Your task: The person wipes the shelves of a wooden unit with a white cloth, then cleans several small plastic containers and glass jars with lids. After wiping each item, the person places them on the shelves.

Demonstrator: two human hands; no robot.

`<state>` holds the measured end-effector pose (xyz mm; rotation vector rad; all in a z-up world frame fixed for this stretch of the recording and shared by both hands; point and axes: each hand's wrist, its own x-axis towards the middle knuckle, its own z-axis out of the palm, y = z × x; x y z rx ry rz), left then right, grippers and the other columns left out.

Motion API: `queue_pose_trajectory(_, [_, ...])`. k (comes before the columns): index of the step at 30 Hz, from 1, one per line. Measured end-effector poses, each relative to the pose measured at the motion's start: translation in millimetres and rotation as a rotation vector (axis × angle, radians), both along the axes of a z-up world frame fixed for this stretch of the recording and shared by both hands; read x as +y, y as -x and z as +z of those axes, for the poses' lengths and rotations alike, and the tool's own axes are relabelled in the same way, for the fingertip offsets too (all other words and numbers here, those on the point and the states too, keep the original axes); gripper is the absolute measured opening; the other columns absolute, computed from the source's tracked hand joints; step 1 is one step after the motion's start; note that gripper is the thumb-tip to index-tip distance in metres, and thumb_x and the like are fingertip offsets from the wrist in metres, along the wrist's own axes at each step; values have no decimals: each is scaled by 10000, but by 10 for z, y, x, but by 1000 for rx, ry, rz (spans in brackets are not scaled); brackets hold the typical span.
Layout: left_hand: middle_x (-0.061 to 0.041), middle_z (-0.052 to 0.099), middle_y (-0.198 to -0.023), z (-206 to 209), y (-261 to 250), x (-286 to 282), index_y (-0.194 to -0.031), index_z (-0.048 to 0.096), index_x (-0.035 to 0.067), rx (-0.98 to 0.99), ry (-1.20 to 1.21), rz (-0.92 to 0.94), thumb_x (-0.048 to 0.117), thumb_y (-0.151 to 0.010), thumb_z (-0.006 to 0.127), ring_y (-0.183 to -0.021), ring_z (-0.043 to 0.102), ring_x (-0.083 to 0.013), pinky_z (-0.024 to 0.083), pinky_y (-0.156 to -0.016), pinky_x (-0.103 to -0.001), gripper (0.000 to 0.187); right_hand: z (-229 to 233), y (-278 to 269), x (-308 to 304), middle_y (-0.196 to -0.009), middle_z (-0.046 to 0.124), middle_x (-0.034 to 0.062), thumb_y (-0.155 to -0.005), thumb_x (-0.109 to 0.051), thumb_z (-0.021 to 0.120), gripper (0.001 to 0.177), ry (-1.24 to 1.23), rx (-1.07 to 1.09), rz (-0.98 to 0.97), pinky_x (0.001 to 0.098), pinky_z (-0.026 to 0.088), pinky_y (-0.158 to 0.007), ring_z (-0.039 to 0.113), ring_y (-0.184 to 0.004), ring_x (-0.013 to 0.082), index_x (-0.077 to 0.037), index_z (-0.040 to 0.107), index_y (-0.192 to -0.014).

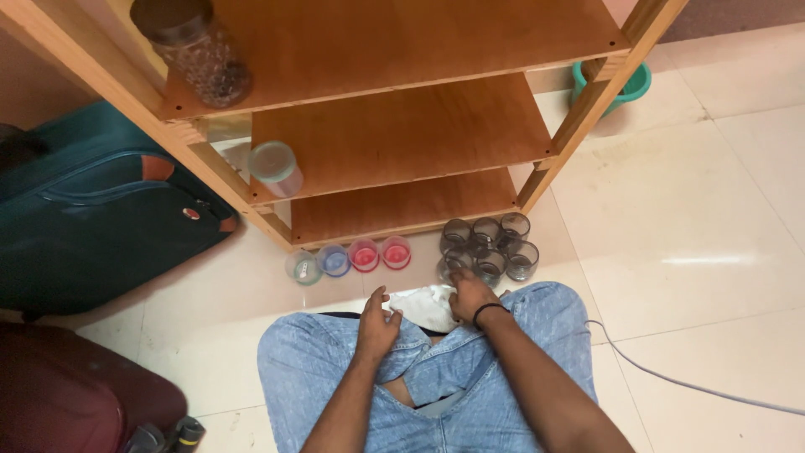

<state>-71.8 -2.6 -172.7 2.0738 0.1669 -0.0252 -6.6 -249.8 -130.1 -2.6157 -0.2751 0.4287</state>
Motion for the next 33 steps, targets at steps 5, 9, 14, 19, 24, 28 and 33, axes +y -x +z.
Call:
queue_pose_trajectory(5, [-149,648,-1320,5,-72,-55,-1456,469,68,56,231,57,157,-820,796,-924,704,-233,599,-801,-352,721,2,36,-65,-1289,676,167,-811,-112,697,383,-369,-164,-69,366,554,-970,699,-1093,314,6,691,-1175])
queue_pose_trajectory(9, [-139,484,-1458,227,-173,-130,-1517,387,121,183,655,97,171,-867,759,-1081,634,-219,630,-808,-382,750,-164,-25,-62,-1107,727,111,-872,-33,696,243,-837,-48,-192,300,576,-900,726,-981,187,16,719,-1109])
queue_pose_trajectory(14, [-100,440,-1480,615,-167,-163,-1578,292,210,277,1018,137,150,-870,716,-1161,604,-260,639,-862,-383,827,-413,-63,-64,-1015,747,88,-928,25,651,146,-1281,234,-204,307,571,-907,719,-963,175,38,705,-1062])
queue_pose_trajectory(19, [-165,526,-1399,651,-197,-178,-1544,356,133,156,1020,165,68,-850,751,-1158,640,-271,632,-854,-380,802,-446,-1,-14,-1078,743,110,-921,22,648,210,-1245,309,-214,311,567,-934,722,-1020,180,48,689,-1125])
queue_pose_trajectory(24, [-182,602,-1323,264,-366,-244,-1500,423,83,1,642,213,129,-783,858,-1122,678,-281,606,-879,-387,840,-467,-37,-38,-1138,741,107,-852,14,638,379,-1118,319,-325,294,570,-930,729,-1055,177,25,662,-1230])
queue_pose_trajectory(28, [-179,716,-1250,69,-466,-333,-1392,592,109,-76,103,159,231,-768,910,-1129,729,-323,585,-970,-408,712,-529,-23,-54,-1044,767,131,-844,-51,678,346,-747,318,-449,317,583,-835,742,-930,215,25,716,-1179])
queue_pose_trajectory(33, [-245,522,-1335,158,-598,-544,-1483,443,143,-16,-214,9,124,-730,835,-1185,578,-445,516,-1010,-477,849,-511,83,-1,-1025,773,77,-811,-135,695,344,-492,314,-318,360,605,-775,761,-888,227,-49,727,-1142])
